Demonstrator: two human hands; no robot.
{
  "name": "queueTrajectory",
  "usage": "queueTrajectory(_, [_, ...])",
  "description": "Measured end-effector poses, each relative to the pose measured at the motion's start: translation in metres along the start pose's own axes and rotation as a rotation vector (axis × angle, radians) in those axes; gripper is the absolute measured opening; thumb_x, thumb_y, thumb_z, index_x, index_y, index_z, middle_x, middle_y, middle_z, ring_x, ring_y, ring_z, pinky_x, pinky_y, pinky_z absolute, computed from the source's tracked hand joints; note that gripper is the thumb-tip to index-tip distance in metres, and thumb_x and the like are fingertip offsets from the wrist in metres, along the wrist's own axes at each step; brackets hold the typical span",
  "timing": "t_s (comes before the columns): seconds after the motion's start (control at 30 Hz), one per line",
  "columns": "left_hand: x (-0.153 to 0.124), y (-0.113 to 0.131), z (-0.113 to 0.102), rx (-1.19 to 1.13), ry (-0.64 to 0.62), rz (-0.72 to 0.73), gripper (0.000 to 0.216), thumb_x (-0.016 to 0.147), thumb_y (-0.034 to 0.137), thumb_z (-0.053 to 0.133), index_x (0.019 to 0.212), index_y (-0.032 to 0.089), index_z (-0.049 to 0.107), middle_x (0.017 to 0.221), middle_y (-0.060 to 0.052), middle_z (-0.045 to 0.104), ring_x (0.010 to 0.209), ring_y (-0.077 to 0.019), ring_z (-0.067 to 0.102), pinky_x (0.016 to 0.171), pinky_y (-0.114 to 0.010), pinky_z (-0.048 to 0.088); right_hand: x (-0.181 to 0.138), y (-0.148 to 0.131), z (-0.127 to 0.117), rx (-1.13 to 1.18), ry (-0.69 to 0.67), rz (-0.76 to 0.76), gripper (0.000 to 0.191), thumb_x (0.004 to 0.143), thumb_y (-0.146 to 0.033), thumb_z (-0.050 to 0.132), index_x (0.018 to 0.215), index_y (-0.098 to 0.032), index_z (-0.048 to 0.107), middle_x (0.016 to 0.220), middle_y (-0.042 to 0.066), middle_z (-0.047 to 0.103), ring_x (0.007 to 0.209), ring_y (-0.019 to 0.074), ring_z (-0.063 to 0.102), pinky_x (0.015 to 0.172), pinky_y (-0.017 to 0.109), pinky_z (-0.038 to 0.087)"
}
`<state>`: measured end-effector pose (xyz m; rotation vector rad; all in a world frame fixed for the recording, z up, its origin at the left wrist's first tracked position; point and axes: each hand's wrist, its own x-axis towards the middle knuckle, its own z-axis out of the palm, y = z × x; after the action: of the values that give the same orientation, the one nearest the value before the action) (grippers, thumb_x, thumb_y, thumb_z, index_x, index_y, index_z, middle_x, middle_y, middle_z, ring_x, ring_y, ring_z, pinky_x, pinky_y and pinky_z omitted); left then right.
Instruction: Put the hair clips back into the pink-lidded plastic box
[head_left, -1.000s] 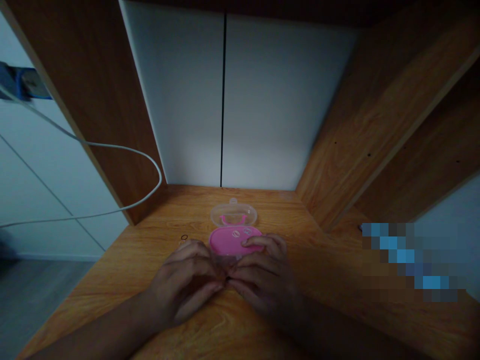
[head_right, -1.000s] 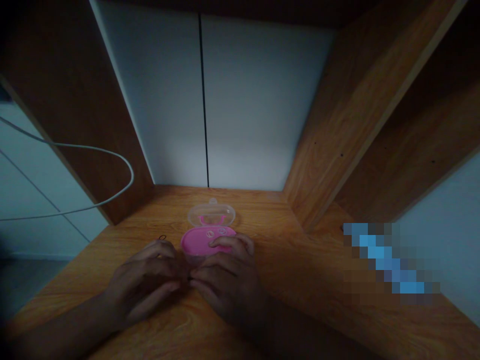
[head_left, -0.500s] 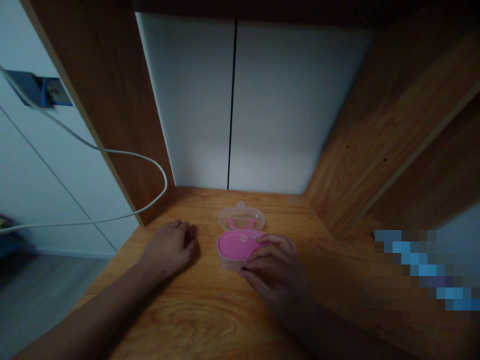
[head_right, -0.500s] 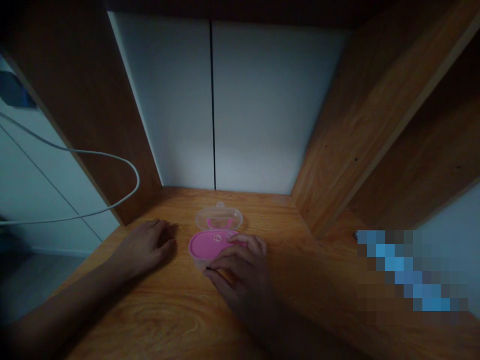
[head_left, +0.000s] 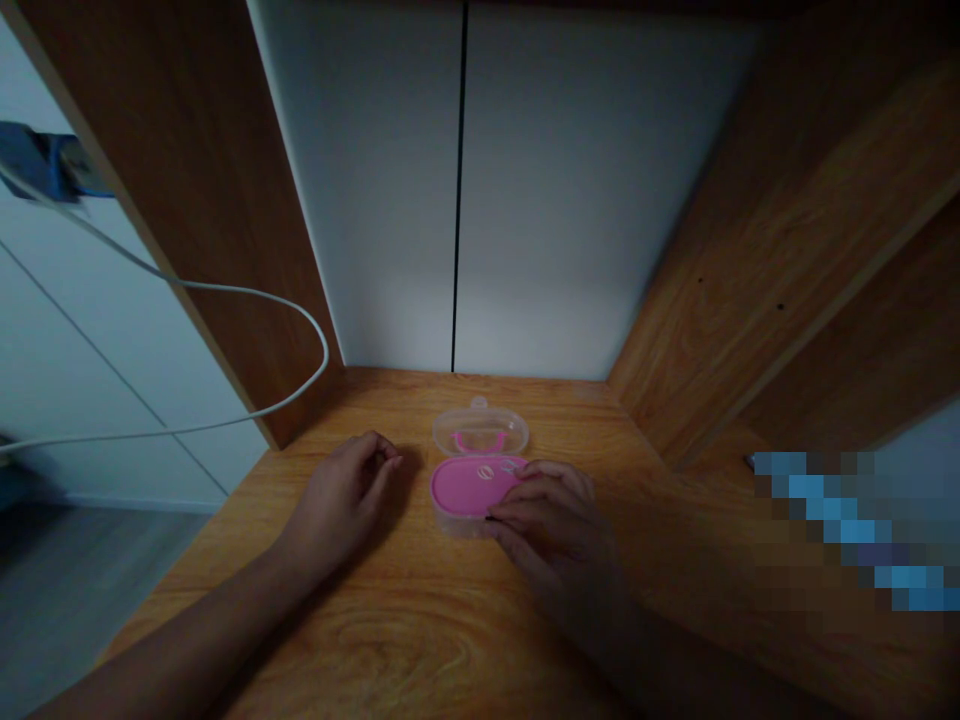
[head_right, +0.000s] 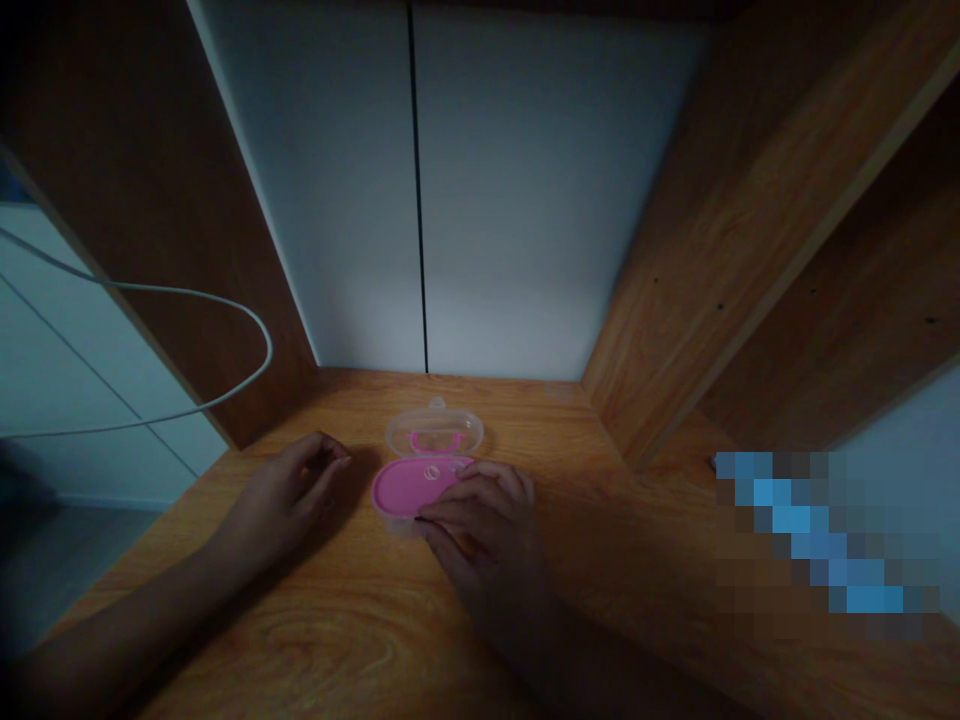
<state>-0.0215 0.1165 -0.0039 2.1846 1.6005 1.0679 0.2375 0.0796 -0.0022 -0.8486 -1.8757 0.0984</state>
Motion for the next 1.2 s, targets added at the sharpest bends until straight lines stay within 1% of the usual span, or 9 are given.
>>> queueTrajectory(0.1, [-0.003,0.006,-0.002,-0.08,0.172,0.12,0.011,0.094,0.03,0.06,0.09,0.019,0.063,0.084,-0.003,0.069,0.077,-0.0186,0.065,0.07,-0.03,0.051,-0.001,0.001,0.0,-0.01,-0.003,0.004,0.019,0.084,-0.016,0.074,0.096,-0.03,0.071,0.083,-0.001,0.072,0.096,0.0239,0.059,0.087,0.044,0.043])
queueTrajectory(0.17, [-0.006,0.011,-0.002,-0.127,0.231,0.279,0.003,0.092,0.021,0.064,0.093,0.019,0.064,0.087,-0.002,0.069,0.08,-0.0166,0.066,0.072,-0.028,0.052,-0.001,0.001,0.0,-0.019,-0.014,0.011,0.022,0.085,-0.014,0.073,0.1,-0.031,0.071,0.084,-0.001,0.073,0.097,0.0239,0.058,0.087,0.043,0.043])
queueTrajectory(0.23, [-0.009,0.017,-0.002,-0.178,0.202,0.478,0.014,0.09,0.01,0.063,0.101,0.018,0.065,0.091,-0.003,0.07,0.085,-0.0152,0.066,0.076,-0.027,0.053,-0.002,0.001,0.0,-0.023,-0.016,0.015,0.025,0.086,-0.013,0.071,0.103,-0.032,0.071,0.085,-0.002,0.073,0.098,0.0238,0.058,0.088,0.043,0.043])
queueTrajectory(0.3, [-0.013,0.024,-0.001,-0.219,0.14,0.63,0.027,0.089,0.0,0.059,0.11,0.016,0.064,0.096,-0.005,0.071,0.089,-0.0145,0.066,0.078,-0.026,0.054,-0.001,0.0,-0.001,-0.018,-0.018,0.013,0.026,0.088,-0.012,0.069,0.106,-0.032,0.07,0.085,-0.002,0.073,0.099,0.0237,0.057,0.088,0.043,0.042])
queueTrajectory(0.4, [-0.018,0.032,-0.001,-0.246,0.098,0.727,0.033,0.089,-0.004,0.055,0.116,0.011,0.063,0.098,-0.009,0.071,0.093,-0.0154,0.065,0.079,-0.027,0.055,-0.001,-0.002,-0.001,-0.019,-0.024,0.006,0.025,0.09,-0.013,0.067,0.106,-0.032,0.07,0.085,-0.002,0.073,0.099,0.0236,0.057,0.089,0.044,0.042])
queueTrajectory(0.53, [-0.021,0.037,-0.001,-0.283,0.04,0.797,0.029,0.091,0.002,0.058,0.118,0.011,0.064,0.098,-0.01,0.072,0.095,-0.0184,0.065,0.08,-0.031,0.056,-0.002,-0.002,-0.001,-0.024,-0.023,0.005,0.019,0.085,-0.017,0.074,0.099,-0.031,0.071,0.083,-0.002,0.073,0.098,0.0239,0.058,0.09,0.046,0.041])
queueTrajectory(0.7, [-0.021,0.038,-0.004,-0.289,-0.035,0.771,0.026,0.09,0.005,0.061,0.112,0.016,0.066,0.102,-0.009,0.073,0.095,-0.0191,0.065,0.08,-0.033,0.056,0.0,-0.006,0.0,0.0,0.001,-0.002,0.015,0.08,-0.021,0.08,0.088,-0.029,0.07,0.077,-0.003,0.074,0.097,0.0248,0.06,0.088,0.046,0.042])
queueTrajectory(0.93, [-0.02,0.039,-0.006,-0.285,0.05,0.753,0.018,0.093,0.008,0.058,0.107,0.019,0.064,0.085,-0.005,0.074,0.074,-0.0165,0.065,0.068,-0.031,0.052,0.001,-0.007,-0.001,0.029,-0.006,-0.016,0.018,0.075,-0.022,0.084,0.083,-0.029,0.068,0.074,-0.003,0.073,0.095,0.025,0.062,0.088,0.046,0.042])
queueTrajectory(1.2, [-0.021,0.04,-0.003,-0.282,0.015,0.755,0.032,0.086,0.002,0.065,0.114,0.017,0.065,0.096,-0.007,0.075,0.088,-0.0179,0.068,0.078,-0.033,0.056,0.002,-0.009,-0.002,-0.004,-0.017,-0.015,0.017,0.077,-0.02,0.081,0.086,-0.029,0.07,0.076,-0.003,0.074,0.096,0.0247,0.062,0.088,0.045,0.042])
